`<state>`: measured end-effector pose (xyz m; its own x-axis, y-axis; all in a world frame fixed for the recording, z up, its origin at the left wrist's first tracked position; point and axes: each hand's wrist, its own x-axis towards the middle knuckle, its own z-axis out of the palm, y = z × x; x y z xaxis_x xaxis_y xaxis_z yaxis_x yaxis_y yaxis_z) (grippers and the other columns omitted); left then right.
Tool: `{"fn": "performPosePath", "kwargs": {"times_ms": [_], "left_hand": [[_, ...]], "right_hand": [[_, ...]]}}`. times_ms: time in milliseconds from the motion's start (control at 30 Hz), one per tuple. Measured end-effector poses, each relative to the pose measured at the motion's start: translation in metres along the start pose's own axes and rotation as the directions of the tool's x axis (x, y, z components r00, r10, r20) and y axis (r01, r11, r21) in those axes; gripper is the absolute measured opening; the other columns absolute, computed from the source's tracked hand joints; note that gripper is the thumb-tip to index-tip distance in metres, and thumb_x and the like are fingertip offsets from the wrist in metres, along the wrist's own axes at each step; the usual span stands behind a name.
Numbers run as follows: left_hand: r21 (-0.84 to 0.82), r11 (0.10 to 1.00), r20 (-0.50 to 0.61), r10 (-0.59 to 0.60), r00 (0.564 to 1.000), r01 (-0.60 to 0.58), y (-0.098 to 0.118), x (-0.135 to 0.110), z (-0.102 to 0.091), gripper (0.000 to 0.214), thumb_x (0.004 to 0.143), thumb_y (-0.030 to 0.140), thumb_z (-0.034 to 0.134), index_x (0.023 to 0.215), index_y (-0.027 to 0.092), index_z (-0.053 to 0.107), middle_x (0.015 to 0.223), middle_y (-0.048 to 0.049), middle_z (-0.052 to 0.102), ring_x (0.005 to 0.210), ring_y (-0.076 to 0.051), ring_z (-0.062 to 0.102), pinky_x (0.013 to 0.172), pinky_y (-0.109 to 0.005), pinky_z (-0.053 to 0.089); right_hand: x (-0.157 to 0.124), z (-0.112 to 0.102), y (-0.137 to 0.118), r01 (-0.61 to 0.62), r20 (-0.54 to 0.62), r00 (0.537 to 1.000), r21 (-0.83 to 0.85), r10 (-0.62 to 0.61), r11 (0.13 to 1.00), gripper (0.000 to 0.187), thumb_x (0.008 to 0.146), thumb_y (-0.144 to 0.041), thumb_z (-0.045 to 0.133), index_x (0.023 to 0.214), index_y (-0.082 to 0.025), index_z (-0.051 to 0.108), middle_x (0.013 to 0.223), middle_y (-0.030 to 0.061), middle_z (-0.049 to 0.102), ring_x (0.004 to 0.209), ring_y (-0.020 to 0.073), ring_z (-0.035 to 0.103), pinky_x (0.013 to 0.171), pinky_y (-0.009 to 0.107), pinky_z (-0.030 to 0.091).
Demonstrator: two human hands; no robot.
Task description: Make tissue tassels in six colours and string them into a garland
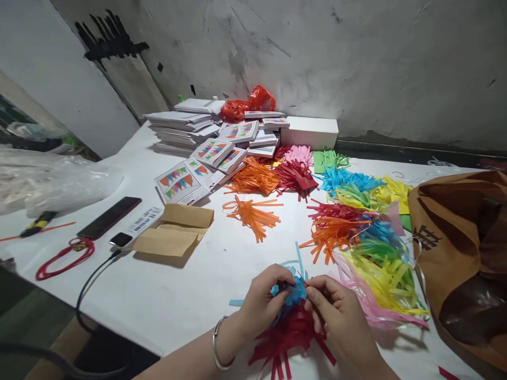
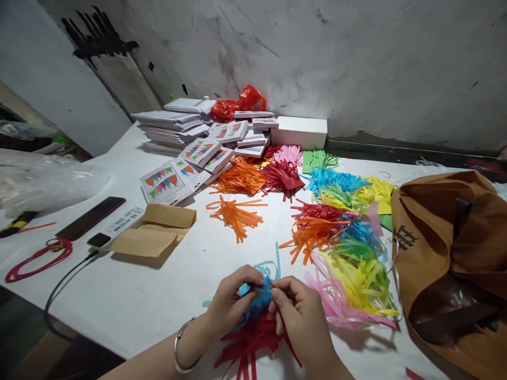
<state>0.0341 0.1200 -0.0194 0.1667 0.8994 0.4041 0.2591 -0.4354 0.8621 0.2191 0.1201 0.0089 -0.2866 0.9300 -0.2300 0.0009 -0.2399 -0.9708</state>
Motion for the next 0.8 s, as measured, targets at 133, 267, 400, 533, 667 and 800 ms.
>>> {"fn": "performPosePath", "kwargs": {"times_ms": [133,267,400,533,667,800], "left_hand": [[-0.110,0.987,0.076,-0.111,0.991,0.119,0.006,0.004,-0.002,0.013,0.089,0.020,0.059,0.100,0.019,0.065,0.093,-0.0061,0.068,0.085,-0.018,0.063,0.077,-0.030,0.052],[-0.098,0.987,0.030,-0.126,0.992,0.129,0.008,0.006,0.000,0.013,0.088,0.031,0.067,0.089,0.018,0.065,0.085,-0.0057,0.068,0.077,-0.017,0.062,0.071,-0.028,0.052],[0.010,1.000,-0.005,0.021,1.000,-0.021,0.005,0.004,0.001,0.005,0.090,0.021,0.064,0.087,0.019,0.067,0.083,-0.0063,0.070,0.080,-0.018,0.065,0.072,-0.029,0.054],[0.169,0.973,-0.013,0.161,0.987,-0.157,0.003,-0.001,0.002,0.015,0.090,0.011,0.060,0.098,0.021,0.066,0.086,-0.0055,0.072,0.080,-0.017,0.066,0.072,-0.028,0.055],[0.328,0.920,-0.020,0.234,0.972,-0.215,0.004,-0.005,0.004,0.018,0.089,0.010,0.061,0.103,0.021,0.063,0.085,-0.0043,0.073,0.075,-0.017,0.067,0.070,-0.028,0.055],[0.432,0.869,-0.024,0.279,0.960,-0.242,0.005,-0.005,0.005,0.013,0.089,0.012,0.061,0.098,0.021,0.062,0.082,-0.0033,0.074,0.070,-0.017,0.068,0.067,-0.028,0.055]], "right_hand": [[-0.001,0.001,-0.002,0.057,-0.022,0.998,-0.146,-0.061,0.988,0.038,0.090,-0.054,0.060,0.092,-0.017,0.067,0.069,0.0013,0.065,0.046,0.0110,0.054,0.046,0.022,0.041],[-0.003,0.001,-0.001,0.175,0.001,0.983,-0.346,-0.186,0.922,0.028,0.094,-0.043,0.055,0.089,-0.019,0.069,0.068,0.0017,0.067,0.050,0.0136,0.059,0.051,0.024,0.044],[-0.005,0.001,0.001,0.239,0.018,0.966,-0.450,-0.258,0.861,0.026,0.096,-0.039,0.052,0.086,-0.021,0.068,0.055,-0.0021,0.062,0.050,0.0149,0.059,0.056,0.024,0.044],[-0.005,0.002,0.002,0.205,0.036,0.977,-0.421,-0.210,0.883,0.028,0.098,-0.040,0.050,0.088,-0.021,0.068,0.055,-0.0021,0.063,0.053,0.0157,0.062,0.059,0.025,0.046],[-0.005,0.005,0.003,0.168,0.017,0.984,-0.385,-0.175,0.907,0.029,0.097,-0.043,0.052,0.090,-0.021,0.068,0.058,-0.0007,0.068,0.055,0.0163,0.066,0.060,0.024,0.047],[-0.005,0.007,0.005,0.180,0.001,0.981,-0.377,-0.194,0.909,0.029,0.097,-0.043,0.051,0.089,-0.021,0.067,0.059,-0.0010,0.068,0.056,0.0162,0.067,0.060,0.024,0.048]]}}
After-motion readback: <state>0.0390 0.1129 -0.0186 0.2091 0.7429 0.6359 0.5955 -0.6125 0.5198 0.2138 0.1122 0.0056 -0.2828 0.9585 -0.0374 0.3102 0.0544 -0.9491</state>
